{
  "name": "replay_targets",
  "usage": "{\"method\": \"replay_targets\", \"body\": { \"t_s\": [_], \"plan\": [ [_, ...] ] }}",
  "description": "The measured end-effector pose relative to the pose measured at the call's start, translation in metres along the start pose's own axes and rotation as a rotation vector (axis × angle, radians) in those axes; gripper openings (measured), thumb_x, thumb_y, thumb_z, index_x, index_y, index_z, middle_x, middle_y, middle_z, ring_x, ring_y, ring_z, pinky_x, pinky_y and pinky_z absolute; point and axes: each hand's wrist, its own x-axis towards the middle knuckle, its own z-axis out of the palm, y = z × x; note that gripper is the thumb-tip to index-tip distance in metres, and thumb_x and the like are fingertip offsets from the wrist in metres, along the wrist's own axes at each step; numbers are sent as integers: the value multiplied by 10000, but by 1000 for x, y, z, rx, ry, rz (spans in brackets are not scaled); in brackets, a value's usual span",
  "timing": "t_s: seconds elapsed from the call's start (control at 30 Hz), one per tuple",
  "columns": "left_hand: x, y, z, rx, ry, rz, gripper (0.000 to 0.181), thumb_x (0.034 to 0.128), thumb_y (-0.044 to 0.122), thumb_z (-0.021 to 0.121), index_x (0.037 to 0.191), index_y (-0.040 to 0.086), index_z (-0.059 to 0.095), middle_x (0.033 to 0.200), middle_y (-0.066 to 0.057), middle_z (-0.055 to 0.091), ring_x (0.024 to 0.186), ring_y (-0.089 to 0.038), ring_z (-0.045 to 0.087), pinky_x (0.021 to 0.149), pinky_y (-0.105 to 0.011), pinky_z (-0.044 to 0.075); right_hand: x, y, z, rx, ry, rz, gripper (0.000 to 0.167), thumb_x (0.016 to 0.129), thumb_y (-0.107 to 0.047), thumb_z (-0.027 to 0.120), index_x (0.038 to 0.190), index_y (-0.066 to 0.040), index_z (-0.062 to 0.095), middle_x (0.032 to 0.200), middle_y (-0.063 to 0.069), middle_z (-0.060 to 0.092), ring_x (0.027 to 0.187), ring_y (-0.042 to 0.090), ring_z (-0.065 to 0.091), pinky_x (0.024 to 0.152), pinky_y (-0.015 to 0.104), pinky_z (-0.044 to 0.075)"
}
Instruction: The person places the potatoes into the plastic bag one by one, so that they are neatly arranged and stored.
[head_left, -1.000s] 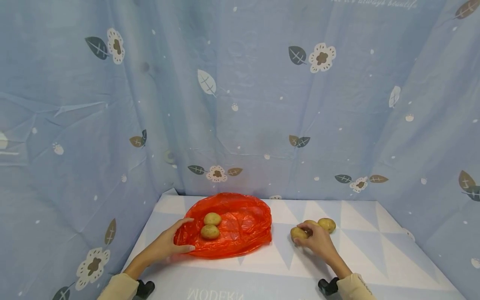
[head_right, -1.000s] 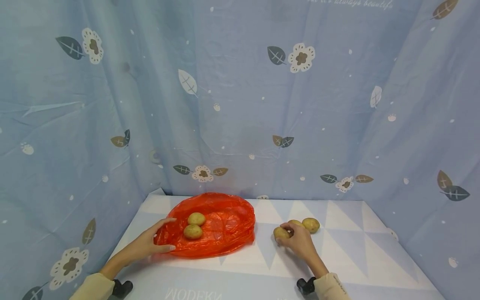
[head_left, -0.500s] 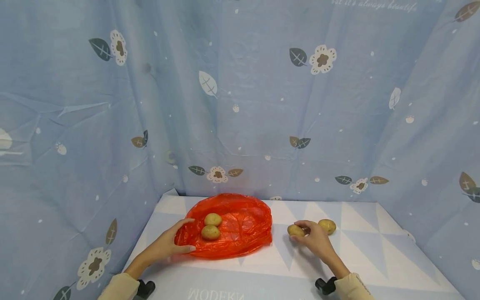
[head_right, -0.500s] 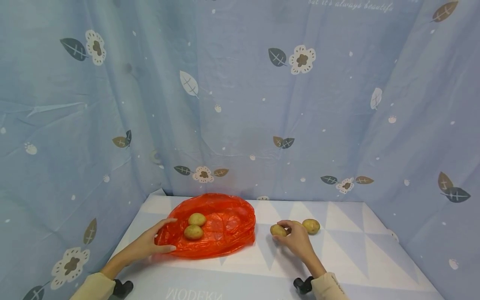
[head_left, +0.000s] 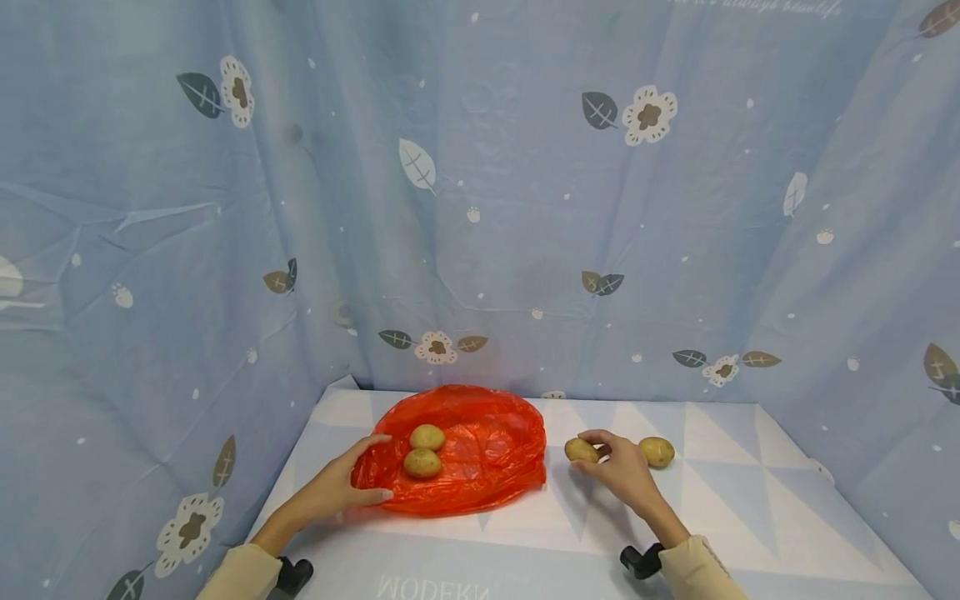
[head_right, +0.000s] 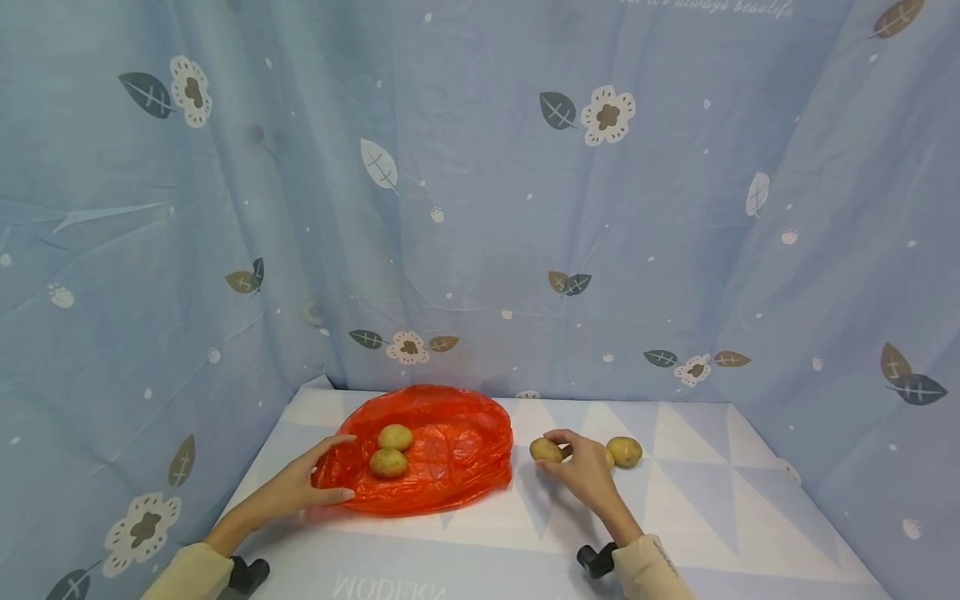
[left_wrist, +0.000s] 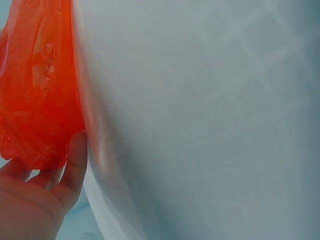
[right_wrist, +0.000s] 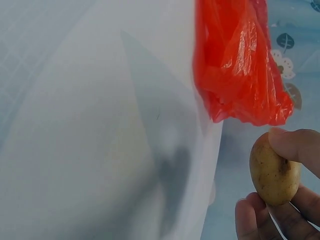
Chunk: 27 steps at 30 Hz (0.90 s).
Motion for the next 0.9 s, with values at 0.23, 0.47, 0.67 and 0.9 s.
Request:
{"method": "replay_targets", "body": {
  "t_s": [0.23,0.47,0.67,0.9],
  "plan": [
    [1,1,1,-2,2,-1,899,767,358,919,1527,267,448,1579,-163,418,1418,-444,408,1067,-643,432,1,-6,2,1,2,-12,466,751,-273,935,1162,-143,760,1097,-8,753,856,132,661,693,273,500],
    [1,2,1,2,-2,-16,911,758,366,923,1529,274,445,1579,-167,416,1413,-444,415,1057,-630,450,3,-11,3,6,1,-24,479,749,-307,936,1168,-159,757,1090,-21,751,862,130,659,684,280,492],
    [1,3,1,-9,-5,-7,909,765,363,918,1532,265,440,1578,-172,415,1414,-447,412,1060,-634,445,4,-19,4,28,-10,-22,479,747,-298,941,1170,-167,757,1086,-26,751,862,129,660,674,271,501],
    [1,2,1,-17,-7,5,910,761,353,923,1529,254,444,1571,-175,422,1409,-445,416,1063,-632,443,5,-28,7,57,-36,11,463,766,-228,931,1187,-170,748,1101,-27,736,881,149,655,684,280,538]
  ]
}}
